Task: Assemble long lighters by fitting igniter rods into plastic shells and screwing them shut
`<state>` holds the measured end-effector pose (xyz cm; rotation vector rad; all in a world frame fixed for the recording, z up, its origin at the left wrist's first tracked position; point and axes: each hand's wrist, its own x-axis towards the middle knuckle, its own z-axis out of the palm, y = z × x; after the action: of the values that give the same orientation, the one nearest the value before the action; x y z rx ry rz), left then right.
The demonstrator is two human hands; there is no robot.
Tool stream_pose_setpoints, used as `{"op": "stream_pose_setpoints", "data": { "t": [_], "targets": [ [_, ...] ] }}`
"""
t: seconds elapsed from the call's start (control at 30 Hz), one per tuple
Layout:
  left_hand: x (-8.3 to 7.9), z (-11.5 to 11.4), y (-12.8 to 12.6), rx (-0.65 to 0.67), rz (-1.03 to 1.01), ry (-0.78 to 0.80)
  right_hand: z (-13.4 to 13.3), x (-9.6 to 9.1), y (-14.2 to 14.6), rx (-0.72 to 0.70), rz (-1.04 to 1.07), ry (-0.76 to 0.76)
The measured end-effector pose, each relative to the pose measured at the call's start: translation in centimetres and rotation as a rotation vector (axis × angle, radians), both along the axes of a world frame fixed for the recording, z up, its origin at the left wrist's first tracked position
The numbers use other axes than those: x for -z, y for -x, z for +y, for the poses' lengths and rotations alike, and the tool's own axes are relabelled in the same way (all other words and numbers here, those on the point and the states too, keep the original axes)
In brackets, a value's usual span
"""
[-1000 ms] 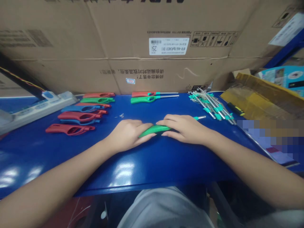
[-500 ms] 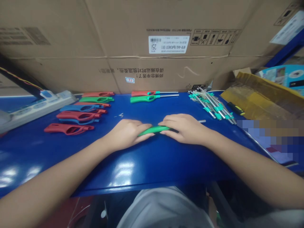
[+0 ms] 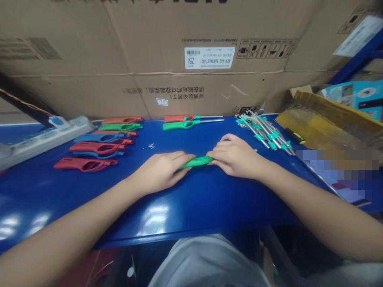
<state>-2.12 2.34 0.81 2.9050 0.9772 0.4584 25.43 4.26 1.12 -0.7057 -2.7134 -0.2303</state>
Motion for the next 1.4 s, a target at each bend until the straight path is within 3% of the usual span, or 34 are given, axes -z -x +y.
{"op": "stream_pose_setpoints", "data": {
  "t": [0.23,0.53,0.63,0.83,0.93,1.07,1.33,1.4],
  "targets": [
    [0.2,0.3,0.5,-0.014,0.018,0.001,0.3,-0.8,-0.4,0.096,-0.010,0.095],
    [0.4,1.3,1.2,-0.166,0.057,-0.037,2.0,-1.0,-3.2,0.455,-0.166,0.067],
    [0.3,1.4,1.4,-0.170,0.053,-0.022,2.4,-1.0,-3.5,0.414,-0.157,0.071],
    [0.3,0.8,0.7,-0.091,-0.068,0.083,2.1,-0.1,-2.0,0.089,0.015,0.060],
    [0.0,0.1,0.1,-0.066,-0.135,0.193,1.6,0.4,-1.1,-0.006,0.033,0.001],
    [-0.6,-0.4,-0.4,-0.150,-0.254,0.401,1.3,0.7,-0.6,-0.071,0.061,-0.098],
    [-1.7,0.3,-0.2,-0.250,-0.592,1.272,0.3,0.3,-0.1,-0.108,0.175,-0.205],
    [-1.8,0.5,-0.1,-0.236,-0.639,1.407,0.1,0.1,0.0,-0.108,0.177,-0.213]
  ]
}}
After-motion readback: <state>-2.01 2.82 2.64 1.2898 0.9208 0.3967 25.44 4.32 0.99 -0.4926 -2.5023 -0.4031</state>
